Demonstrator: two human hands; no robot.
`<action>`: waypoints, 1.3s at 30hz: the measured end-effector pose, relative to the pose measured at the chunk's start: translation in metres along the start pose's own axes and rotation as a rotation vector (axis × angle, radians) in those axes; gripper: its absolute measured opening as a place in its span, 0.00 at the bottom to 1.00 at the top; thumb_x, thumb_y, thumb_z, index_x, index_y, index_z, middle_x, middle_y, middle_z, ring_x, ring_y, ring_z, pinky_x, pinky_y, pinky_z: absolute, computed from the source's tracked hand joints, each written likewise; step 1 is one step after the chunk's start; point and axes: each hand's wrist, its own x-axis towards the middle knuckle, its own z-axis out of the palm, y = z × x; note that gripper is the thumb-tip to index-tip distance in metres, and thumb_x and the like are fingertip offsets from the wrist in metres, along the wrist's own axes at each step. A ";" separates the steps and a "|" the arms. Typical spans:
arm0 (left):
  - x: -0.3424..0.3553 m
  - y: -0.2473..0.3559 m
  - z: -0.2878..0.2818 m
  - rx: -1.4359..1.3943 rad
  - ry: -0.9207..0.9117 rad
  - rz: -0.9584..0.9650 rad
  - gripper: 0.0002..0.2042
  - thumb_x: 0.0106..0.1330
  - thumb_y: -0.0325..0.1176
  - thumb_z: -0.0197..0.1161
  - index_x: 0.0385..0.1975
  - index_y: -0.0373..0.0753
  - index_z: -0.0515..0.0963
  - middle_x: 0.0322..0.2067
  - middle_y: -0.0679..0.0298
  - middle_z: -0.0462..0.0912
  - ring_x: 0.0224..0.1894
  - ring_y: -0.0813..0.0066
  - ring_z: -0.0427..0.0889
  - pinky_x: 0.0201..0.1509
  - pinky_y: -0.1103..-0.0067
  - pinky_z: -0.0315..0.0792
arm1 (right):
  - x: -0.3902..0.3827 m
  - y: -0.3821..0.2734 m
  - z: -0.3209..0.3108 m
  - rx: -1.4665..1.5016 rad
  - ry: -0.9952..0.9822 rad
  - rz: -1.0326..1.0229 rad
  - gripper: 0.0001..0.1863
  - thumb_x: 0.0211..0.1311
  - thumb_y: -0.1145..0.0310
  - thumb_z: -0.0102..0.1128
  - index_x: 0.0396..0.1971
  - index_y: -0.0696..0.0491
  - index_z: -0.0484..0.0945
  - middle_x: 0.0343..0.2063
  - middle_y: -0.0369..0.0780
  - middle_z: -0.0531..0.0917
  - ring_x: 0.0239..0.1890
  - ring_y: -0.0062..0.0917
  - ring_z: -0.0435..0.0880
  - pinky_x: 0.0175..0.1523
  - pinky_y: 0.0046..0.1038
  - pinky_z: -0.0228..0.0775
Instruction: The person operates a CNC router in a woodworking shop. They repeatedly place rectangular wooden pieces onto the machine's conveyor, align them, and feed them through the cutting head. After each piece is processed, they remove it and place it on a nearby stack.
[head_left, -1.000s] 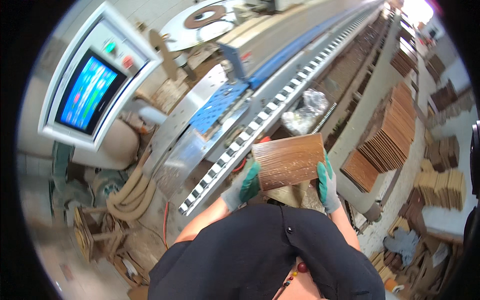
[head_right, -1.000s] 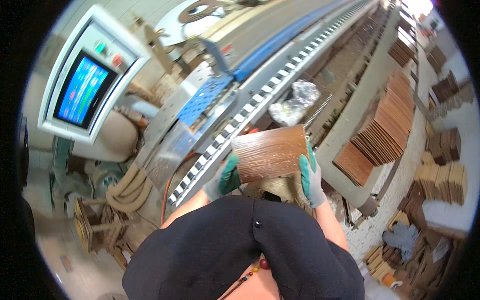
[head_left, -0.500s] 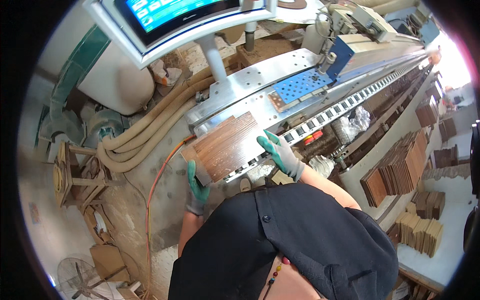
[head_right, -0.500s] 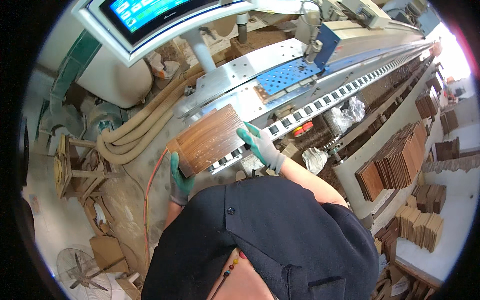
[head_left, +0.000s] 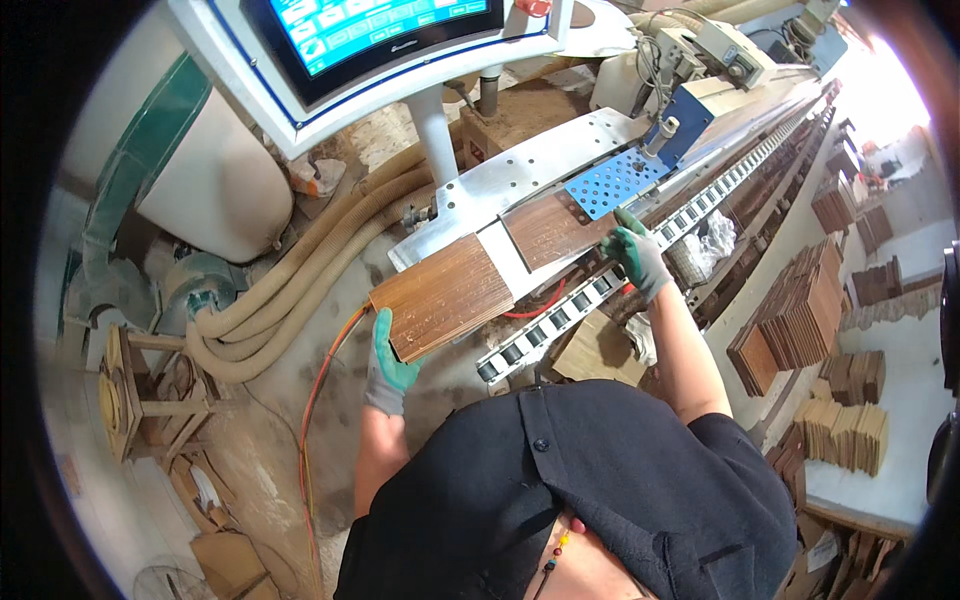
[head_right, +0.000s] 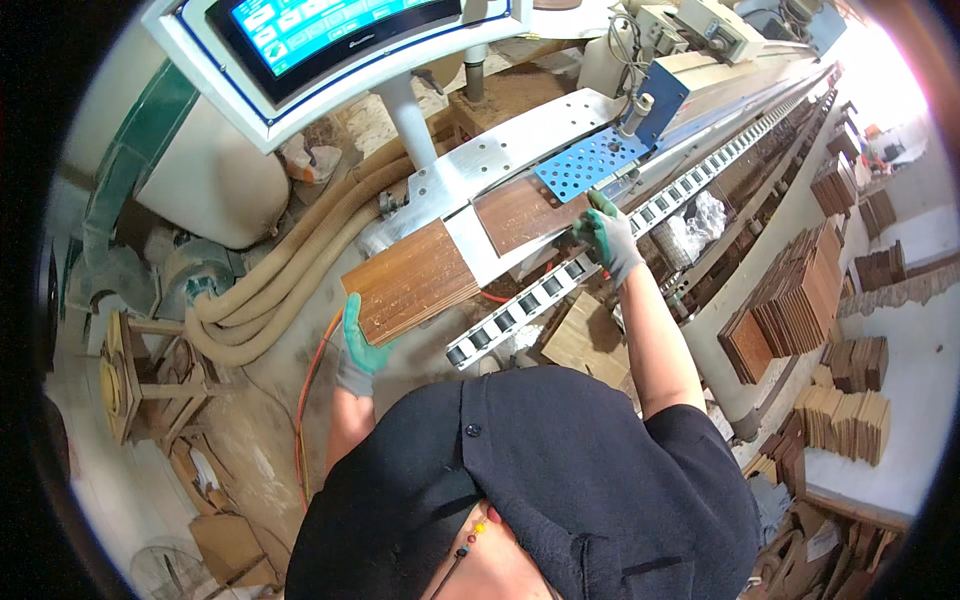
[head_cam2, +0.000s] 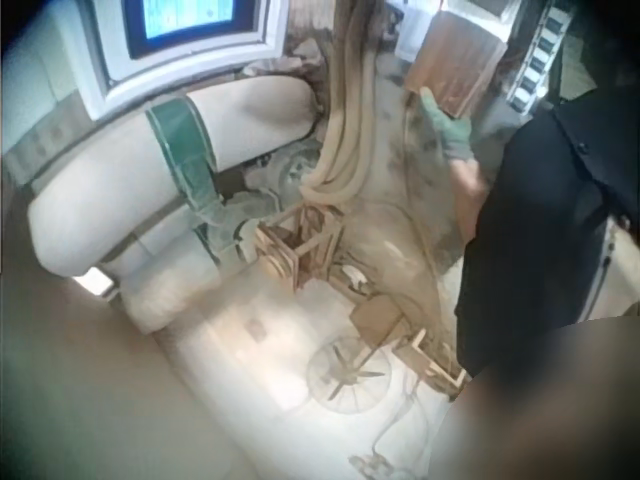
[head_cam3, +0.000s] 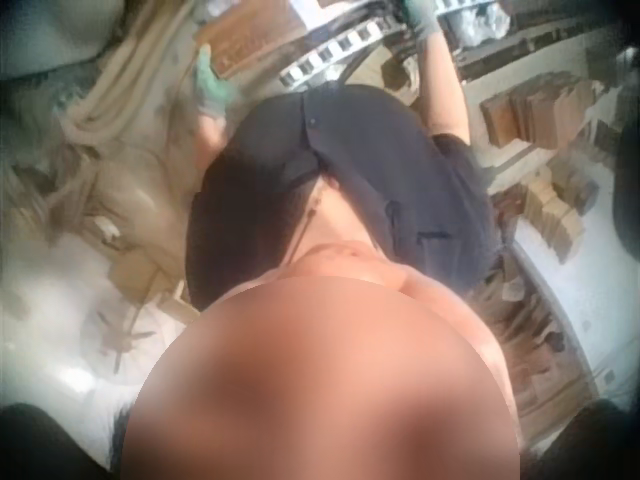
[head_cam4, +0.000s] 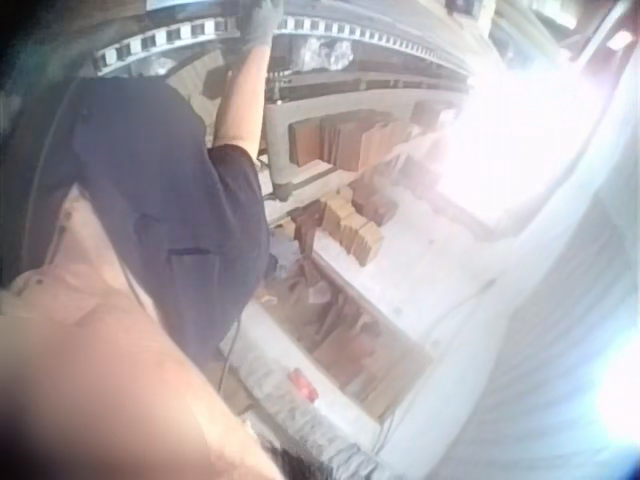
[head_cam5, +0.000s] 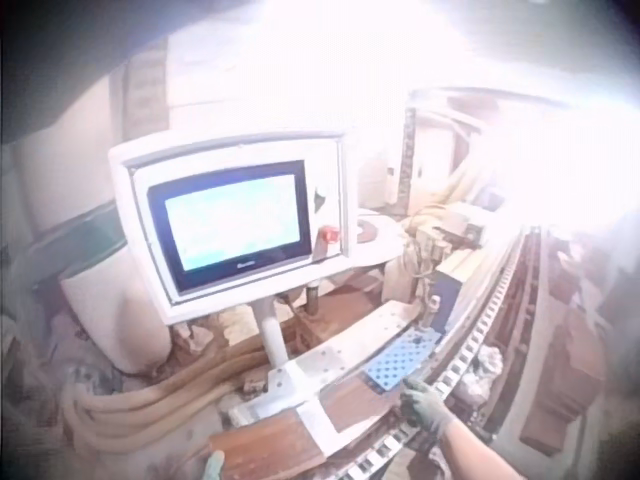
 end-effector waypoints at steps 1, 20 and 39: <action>0.000 0.001 0.003 0.023 0.000 0.006 0.31 0.73 0.56 0.55 0.70 0.45 0.65 0.64 0.56 0.74 0.62 0.56 0.77 0.61 0.58 0.76 | 0.008 0.005 0.002 -0.037 0.012 -0.016 0.30 0.69 0.79 0.57 0.70 0.56 0.65 0.34 0.38 0.83 0.34 0.24 0.85 0.45 0.30 0.82; -0.001 -0.003 0.033 0.297 0.108 -0.094 0.42 0.65 0.70 0.53 0.72 0.48 0.63 0.64 0.58 0.73 0.60 0.58 0.79 0.52 0.62 0.83 | -0.055 0.039 0.097 -1.680 -0.001 -0.656 0.18 0.66 0.53 0.61 0.52 0.42 0.82 0.53 0.40 0.79 0.54 0.40 0.77 0.58 0.44 0.67; -0.014 0.000 0.055 0.361 -0.004 -0.047 0.40 0.65 0.70 0.52 0.71 0.50 0.64 0.64 0.59 0.73 0.62 0.52 0.76 0.58 0.50 0.76 | 0.042 -0.022 -0.024 -1.789 0.466 -0.786 0.16 0.65 0.51 0.61 0.46 0.43 0.85 0.52 0.38 0.84 0.52 0.39 0.81 0.58 0.40 0.70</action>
